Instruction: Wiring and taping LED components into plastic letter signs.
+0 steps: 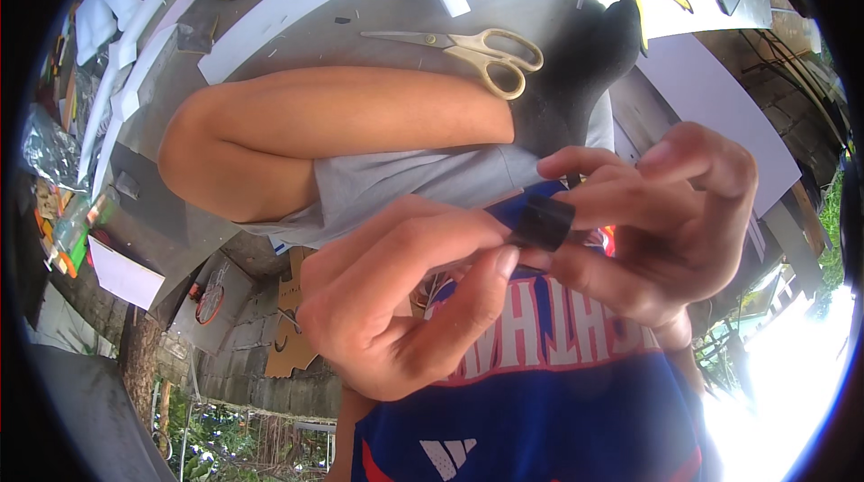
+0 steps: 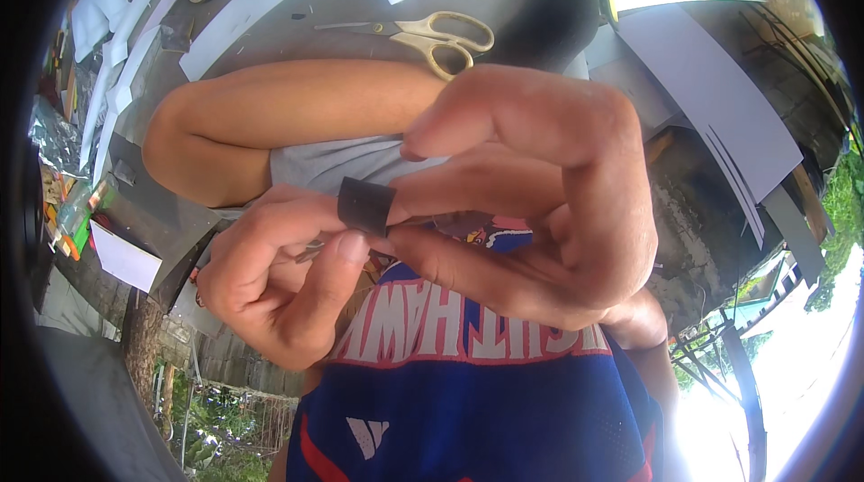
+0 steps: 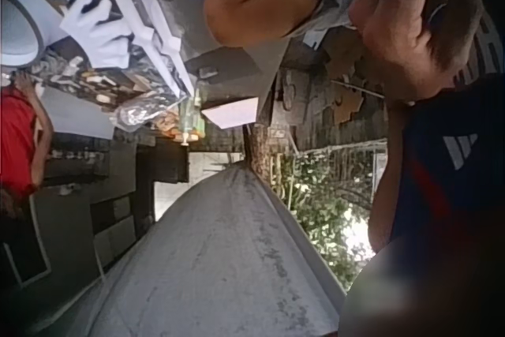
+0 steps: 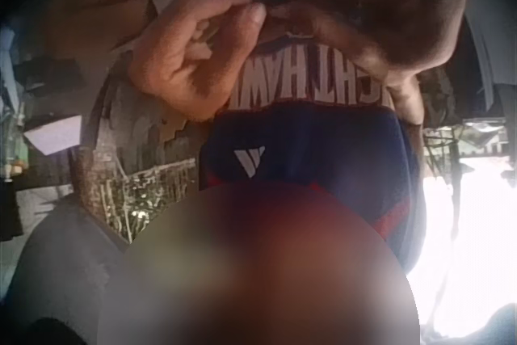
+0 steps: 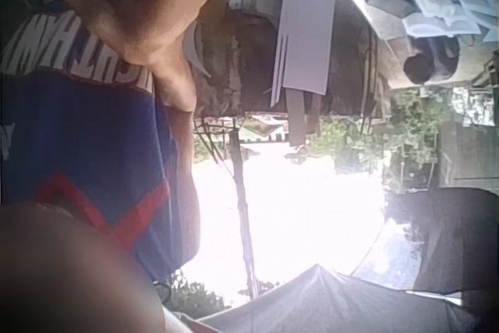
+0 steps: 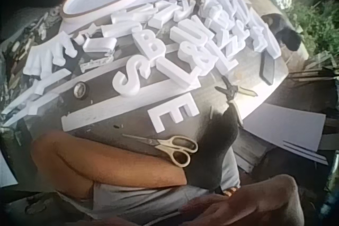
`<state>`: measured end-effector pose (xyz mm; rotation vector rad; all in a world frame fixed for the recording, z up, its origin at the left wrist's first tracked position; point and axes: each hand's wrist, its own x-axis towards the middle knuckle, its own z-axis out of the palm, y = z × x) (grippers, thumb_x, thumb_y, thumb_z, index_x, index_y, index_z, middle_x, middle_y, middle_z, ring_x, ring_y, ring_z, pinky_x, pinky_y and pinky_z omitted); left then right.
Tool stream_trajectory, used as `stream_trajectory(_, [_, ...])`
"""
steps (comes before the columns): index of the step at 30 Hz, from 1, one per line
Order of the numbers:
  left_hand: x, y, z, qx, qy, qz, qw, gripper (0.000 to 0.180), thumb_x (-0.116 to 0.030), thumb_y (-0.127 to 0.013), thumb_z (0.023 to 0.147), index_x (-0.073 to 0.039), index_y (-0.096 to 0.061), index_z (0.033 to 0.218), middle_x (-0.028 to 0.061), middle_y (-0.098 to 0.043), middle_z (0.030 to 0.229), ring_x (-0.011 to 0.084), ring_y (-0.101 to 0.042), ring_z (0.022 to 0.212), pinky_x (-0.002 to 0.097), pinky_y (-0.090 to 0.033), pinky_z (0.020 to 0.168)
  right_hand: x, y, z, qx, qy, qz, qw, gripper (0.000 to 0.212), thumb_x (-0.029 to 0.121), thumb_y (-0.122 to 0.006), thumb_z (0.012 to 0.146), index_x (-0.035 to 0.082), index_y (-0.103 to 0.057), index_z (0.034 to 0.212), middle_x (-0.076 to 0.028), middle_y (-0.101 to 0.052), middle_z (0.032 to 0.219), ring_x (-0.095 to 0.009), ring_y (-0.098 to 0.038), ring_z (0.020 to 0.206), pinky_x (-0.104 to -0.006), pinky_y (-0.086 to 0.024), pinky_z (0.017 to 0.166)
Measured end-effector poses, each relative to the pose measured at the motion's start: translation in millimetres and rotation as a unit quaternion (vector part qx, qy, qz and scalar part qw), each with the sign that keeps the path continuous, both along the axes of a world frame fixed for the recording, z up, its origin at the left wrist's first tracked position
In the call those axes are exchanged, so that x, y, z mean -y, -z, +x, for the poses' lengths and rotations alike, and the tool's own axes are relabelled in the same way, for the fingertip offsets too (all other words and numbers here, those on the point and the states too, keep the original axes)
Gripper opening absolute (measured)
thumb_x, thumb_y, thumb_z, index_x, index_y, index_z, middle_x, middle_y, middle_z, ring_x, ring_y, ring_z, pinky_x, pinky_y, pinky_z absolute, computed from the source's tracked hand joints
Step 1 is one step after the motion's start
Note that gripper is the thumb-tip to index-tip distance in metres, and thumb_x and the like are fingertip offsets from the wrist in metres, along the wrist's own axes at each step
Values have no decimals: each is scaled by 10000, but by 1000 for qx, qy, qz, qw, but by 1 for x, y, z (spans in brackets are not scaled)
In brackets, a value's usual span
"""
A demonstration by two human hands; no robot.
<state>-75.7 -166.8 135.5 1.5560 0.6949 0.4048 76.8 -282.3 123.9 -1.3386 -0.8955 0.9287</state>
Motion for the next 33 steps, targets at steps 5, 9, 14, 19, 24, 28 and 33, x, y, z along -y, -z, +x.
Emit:
stream_trajectory(5, [-3,0,0,-11,32,39,999,127,52,-726,762,60,-665,873,140,-678,779,151,-654,628,248,-500,543,1,-12,1,-13,3,-86,996,638,-99,-722,735,-81,-235,1147,-165,-667,813,-257,-711,804,-508,-474,969])
stream_trajectory(9, [-6,-5,0,-24,43,30,998,132,55,-730,754,54,-668,871,140,-676,768,150,-645,613,246,-495,537,1,-6,-4,-18,36,-66,997,643,-92,-743,716,-46,-247,1123,-155,-684,757,-252,-712,775,-509,-467,972])
stream_trajectory(14, [-8,-8,4,-27,43,3,999,119,81,-709,744,60,-662,852,133,-670,737,141,-634,596,233,-477,524,1,-9,4,-55,9,-78,995,521,-66,-791,678,-68,-421,1044,-169,-681,756,-239,-711,791,-473,-476,970])
stream_trajectory(19, [1,-1,2,-13,-12,-24,1000,105,108,-679,735,72,-646,828,130,-665,730,123,-630,606,224,-473,533,-8,-19,6,-50,11,-154,987,346,-33,-818,639,-108,-604,901,-163,-690,753,-228,-708,765,-447,-514,903])
stream_trajectory(24, [5,2,3,21,-25,-37,999,117,122,-668,723,75,-633,825,132,-659,727,125,-630,608,218,-478,547,-5,-6,9,6,-43,-60,997,226,-59,-754,712,-87,-667,918,-141,-682,783,-232,-689,743,-317,-537,697])
stream_trajectory(28, [5,4,3,21,-23,-34,999,131,129,-663,717,77,-629,832,133,-660,737,130,-634,618,219,-482,558,-5,-9,6,6,-29,-83,996,200,-9,-785,674,-78,-685,833,-155,-681,739,-251,-687,698,-382,-532,756])
stream_trajectory(33, [7,3,2,6,-25,-52,998,134,131,-659,716,77,-628,835,137,-661,746,134,-638,627,220,-483,567,-7,-10,2,15,-16,-121,992,178,24,-803,663,-72,-695,768,-162,-692,707,-240,-697,652,-436,-544,828])
